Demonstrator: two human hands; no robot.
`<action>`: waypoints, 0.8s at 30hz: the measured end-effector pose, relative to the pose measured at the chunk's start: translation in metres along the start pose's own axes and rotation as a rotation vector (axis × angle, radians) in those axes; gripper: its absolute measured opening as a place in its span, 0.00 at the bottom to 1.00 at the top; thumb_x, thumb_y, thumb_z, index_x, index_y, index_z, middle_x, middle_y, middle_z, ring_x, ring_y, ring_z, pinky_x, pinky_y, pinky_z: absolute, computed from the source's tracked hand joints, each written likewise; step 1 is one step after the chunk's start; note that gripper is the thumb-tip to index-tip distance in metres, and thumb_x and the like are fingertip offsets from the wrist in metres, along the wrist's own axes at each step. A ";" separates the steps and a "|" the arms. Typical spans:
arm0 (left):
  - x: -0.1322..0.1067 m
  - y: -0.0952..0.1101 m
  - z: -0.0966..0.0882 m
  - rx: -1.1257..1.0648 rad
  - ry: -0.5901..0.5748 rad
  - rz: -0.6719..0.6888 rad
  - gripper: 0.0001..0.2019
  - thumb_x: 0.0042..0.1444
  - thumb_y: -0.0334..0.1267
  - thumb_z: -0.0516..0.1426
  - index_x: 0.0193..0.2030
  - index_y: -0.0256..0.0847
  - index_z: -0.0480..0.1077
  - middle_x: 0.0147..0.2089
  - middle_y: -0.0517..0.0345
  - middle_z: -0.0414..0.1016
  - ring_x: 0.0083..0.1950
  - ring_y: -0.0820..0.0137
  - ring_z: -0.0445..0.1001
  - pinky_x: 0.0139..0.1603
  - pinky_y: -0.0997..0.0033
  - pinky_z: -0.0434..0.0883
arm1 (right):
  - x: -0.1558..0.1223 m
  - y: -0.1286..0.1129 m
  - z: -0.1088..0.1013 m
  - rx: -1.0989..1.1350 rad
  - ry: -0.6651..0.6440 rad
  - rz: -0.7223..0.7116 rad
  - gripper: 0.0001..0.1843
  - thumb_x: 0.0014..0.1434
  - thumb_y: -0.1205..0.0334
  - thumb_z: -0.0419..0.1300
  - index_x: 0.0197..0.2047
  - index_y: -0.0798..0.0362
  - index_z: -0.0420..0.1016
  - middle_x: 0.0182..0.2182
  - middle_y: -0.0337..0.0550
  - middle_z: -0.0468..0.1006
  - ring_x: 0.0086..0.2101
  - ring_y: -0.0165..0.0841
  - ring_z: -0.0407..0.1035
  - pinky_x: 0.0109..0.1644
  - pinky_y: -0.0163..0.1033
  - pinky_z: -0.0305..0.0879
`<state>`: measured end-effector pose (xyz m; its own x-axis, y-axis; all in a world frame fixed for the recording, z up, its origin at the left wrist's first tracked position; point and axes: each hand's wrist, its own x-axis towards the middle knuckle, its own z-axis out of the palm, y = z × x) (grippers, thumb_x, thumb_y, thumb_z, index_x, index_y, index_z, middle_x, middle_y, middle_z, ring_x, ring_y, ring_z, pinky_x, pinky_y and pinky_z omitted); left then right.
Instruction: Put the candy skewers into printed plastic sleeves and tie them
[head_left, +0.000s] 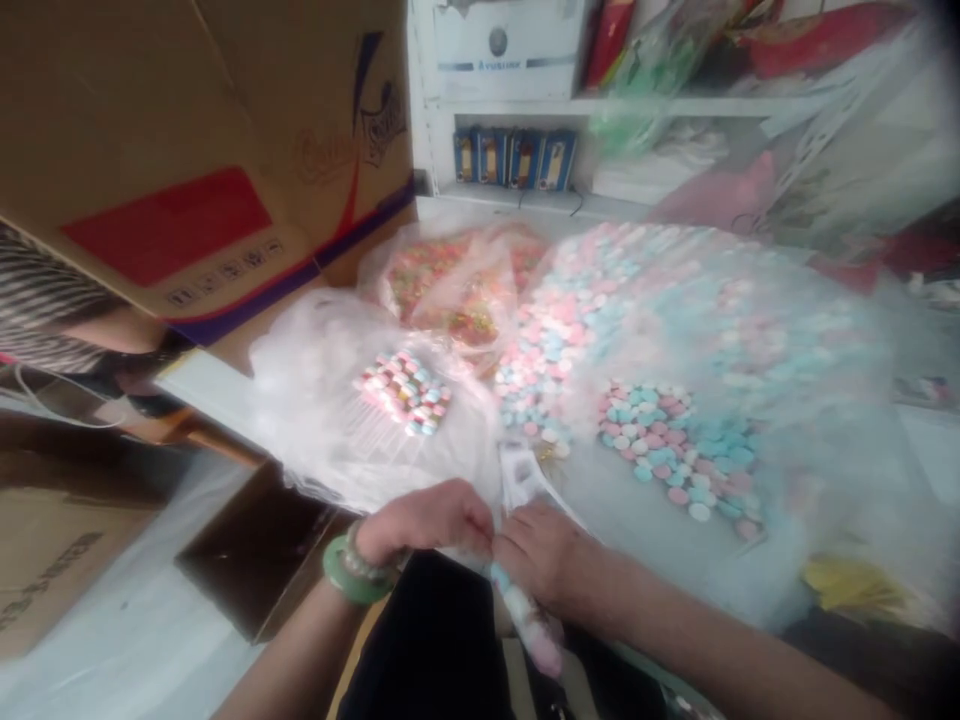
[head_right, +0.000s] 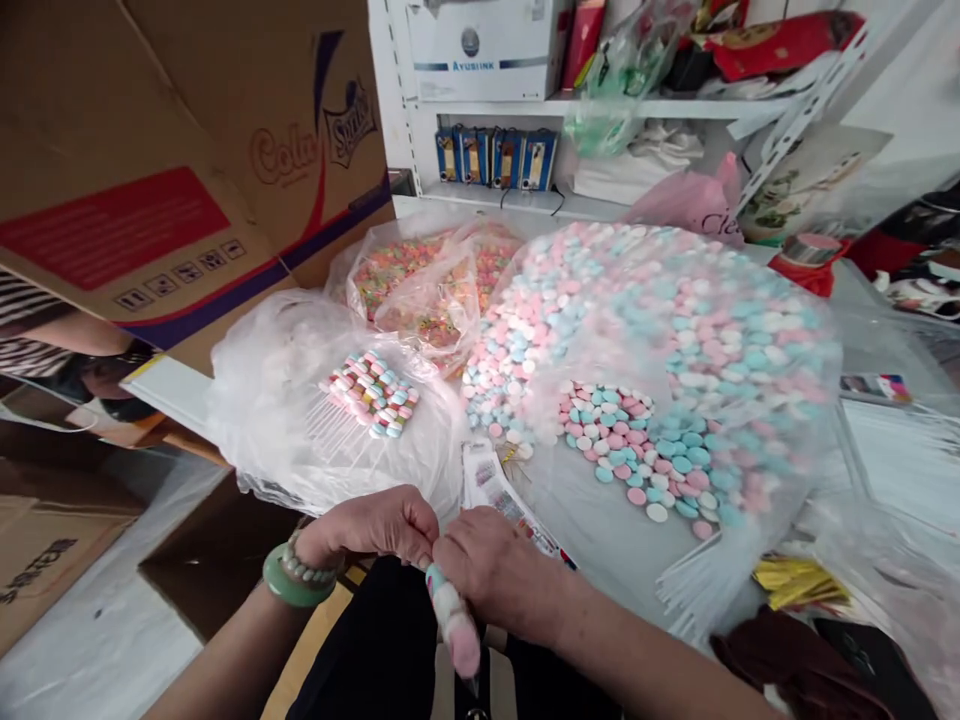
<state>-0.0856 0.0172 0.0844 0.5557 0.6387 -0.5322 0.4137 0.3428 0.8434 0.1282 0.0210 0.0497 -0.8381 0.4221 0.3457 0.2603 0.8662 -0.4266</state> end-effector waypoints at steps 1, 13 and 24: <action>-0.003 0.006 0.002 0.158 0.066 0.024 0.09 0.52 0.40 0.62 0.24 0.40 0.75 0.20 0.62 0.66 0.22 0.73 0.61 0.23 0.72 0.55 | 0.005 -0.001 -0.006 -0.144 -0.053 -0.106 0.09 0.59 0.73 0.55 0.31 0.52 0.74 0.26 0.45 0.76 0.29 0.36 0.68 0.36 0.42 0.63; 0.043 -0.032 0.055 -0.668 0.998 0.236 0.15 0.58 0.50 0.59 0.45 0.42 0.69 0.38 0.53 0.74 0.39 0.65 0.74 0.42 0.65 0.71 | 0.053 0.020 0.028 0.897 0.392 0.725 0.13 0.57 0.54 0.53 0.24 0.49 0.63 0.18 0.35 0.63 0.20 0.31 0.58 0.25 0.37 0.55; -0.019 -0.060 0.019 -0.443 0.349 0.044 0.17 0.50 0.44 0.67 0.46 0.41 0.79 0.35 0.55 0.79 0.29 0.71 0.72 0.26 0.76 0.65 | 0.043 0.012 0.035 1.000 -0.137 0.816 0.14 0.61 0.59 0.52 0.26 0.52 0.70 0.19 0.37 0.68 0.22 0.30 0.63 0.30 0.36 0.61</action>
<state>-0.1075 -0.0289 0.0426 0.2627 0.8231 -0.5035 0.0118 0.5190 0.8547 0.0784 0.0404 0.0297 -0.6656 0.6479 -0.3704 0.2968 -0.2256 -0.9279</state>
